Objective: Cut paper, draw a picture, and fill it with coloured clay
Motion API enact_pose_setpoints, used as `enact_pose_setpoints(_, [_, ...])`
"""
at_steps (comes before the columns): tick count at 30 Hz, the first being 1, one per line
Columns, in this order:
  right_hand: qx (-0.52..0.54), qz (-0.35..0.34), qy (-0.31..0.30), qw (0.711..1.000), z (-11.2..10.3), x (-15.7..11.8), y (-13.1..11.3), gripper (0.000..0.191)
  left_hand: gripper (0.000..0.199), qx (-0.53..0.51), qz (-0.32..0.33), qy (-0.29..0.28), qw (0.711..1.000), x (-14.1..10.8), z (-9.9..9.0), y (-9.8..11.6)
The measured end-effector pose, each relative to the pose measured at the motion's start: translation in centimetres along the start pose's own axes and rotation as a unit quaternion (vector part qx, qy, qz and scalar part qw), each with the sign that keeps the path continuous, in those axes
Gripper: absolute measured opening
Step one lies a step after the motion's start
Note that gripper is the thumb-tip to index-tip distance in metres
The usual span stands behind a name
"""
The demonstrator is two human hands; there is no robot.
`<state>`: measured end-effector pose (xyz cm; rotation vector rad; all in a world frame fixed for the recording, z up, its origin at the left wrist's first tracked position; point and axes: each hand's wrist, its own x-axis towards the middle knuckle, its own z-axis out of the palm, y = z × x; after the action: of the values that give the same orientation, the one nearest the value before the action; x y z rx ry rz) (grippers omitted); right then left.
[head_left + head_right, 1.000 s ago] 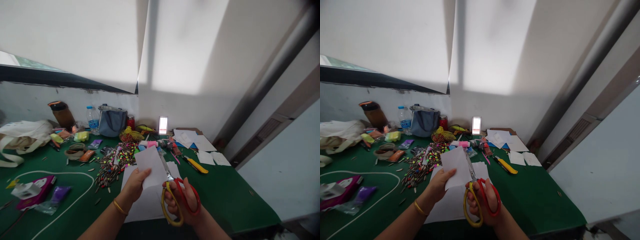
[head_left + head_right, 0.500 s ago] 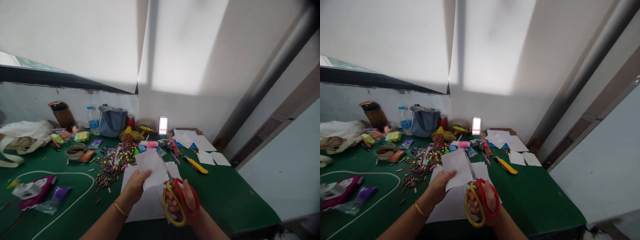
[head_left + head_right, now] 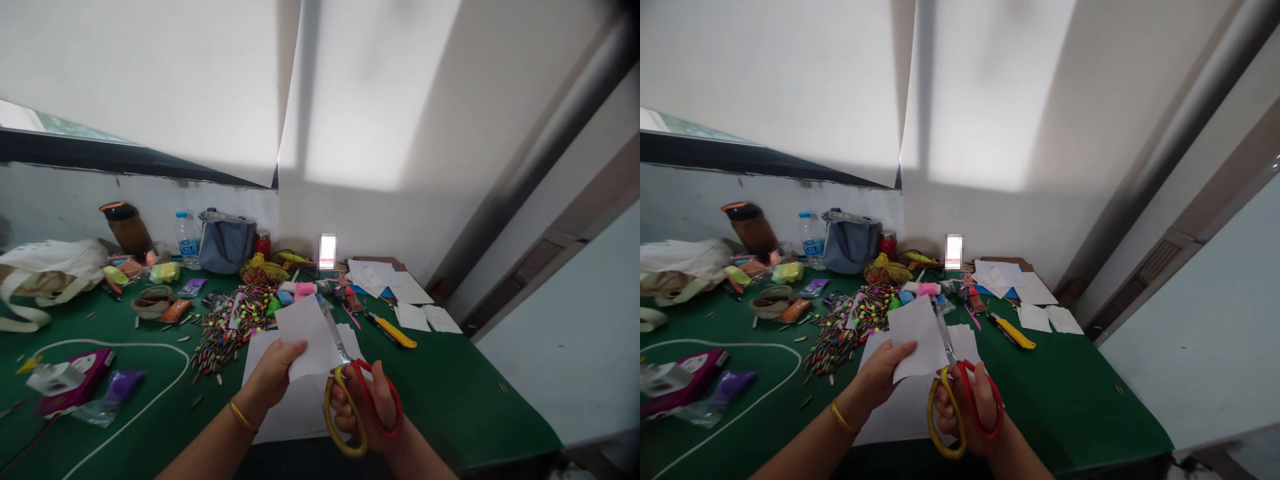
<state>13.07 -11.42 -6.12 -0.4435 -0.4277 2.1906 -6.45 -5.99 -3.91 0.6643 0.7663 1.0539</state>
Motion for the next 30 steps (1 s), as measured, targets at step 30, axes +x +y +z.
enact_pose_setpoints(30, [-0.110,-0.030,0.060,0.992,0.0,-1.1,-1.0,0.060,0.021,-0.015,-0.014,0.110,0.994,-0.9,-0.1,1.8])
